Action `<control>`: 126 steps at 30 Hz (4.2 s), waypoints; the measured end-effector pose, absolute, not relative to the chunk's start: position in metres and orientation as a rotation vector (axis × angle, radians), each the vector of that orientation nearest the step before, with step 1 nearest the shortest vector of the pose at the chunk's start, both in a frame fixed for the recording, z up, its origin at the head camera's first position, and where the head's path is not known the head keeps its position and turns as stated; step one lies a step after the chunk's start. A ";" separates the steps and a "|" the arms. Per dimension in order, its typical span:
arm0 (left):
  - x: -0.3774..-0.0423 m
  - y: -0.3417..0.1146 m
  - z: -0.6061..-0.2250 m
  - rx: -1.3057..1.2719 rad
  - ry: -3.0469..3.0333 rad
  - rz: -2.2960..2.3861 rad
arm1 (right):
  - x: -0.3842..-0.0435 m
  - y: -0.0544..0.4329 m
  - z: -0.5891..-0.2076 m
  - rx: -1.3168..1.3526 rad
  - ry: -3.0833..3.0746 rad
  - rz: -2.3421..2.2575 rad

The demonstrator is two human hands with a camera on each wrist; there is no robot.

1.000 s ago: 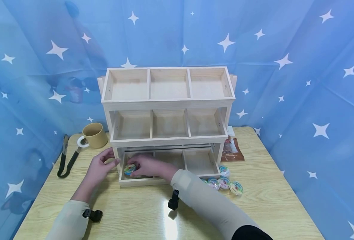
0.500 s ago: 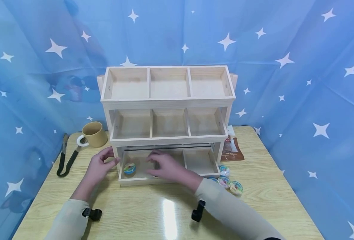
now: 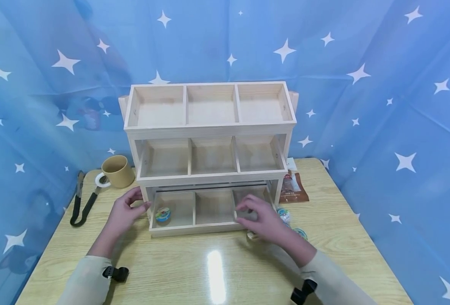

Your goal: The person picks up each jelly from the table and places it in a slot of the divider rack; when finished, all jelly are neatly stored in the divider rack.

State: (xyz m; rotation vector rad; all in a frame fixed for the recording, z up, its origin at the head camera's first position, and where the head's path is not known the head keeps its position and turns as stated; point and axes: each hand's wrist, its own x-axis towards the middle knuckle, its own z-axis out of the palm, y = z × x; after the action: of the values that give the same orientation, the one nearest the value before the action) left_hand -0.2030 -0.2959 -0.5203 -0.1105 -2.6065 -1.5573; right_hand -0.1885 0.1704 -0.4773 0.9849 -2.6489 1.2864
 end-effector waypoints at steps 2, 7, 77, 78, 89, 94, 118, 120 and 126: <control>-0.203 -0.296 -0.520 -0.113 -2.608 -1.556 | -0.185 0.186 -0.478 0.954 -2.633 1.268; -0.204 -0.297 -0.522 -0.146 -2.599 -1.556 | -0.174 0.225 -0.483 0.834 -2.616 1.231; -0.205 -0.302 -0.523 -0.283 -2.566 -1.645 | -0.159 0.282 -0.497 0.714 -2.514 1.060; -0.204 -0.302 -0.522 -0.281 -2.566 -1.646 | -0.161 0.278 -0.496 0.733 -2.514 1.071; -0.206 -0.302 -0.523 -0.279 -2.563 -1.655 | -0.182 0.221 -0.487 0.890 -2.538 1.215; -0.207 -0.303 -0.525 -0.273 -2.567 -1.671 | -0.189 0.198 -0.485 0.968 -2.524 1.230; -0.208 -0.304 -0.526 -0.290 -2.566 -1.621 | -0.218 0.086 -0.489 1.344 -2.546 1.251; -0.208 -0.304 -0.526 -0.290 -2.568 -1.617 | -0.220 0.076 -0.489 1.377 -2.544 1.238; -0.208 -0.305 -0.526 -0.285 -2.573 -1.619 | -0.229 0.050 -0.487 1.390 -2.593 1.155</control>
State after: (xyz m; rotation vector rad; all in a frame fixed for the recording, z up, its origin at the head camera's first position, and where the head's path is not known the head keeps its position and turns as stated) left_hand -0.2076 -0.3046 -0.5260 -0.2846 -2.5730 -1.6194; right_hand -0.2286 0.0502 -0.4873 1.3900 -2.5934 1.1546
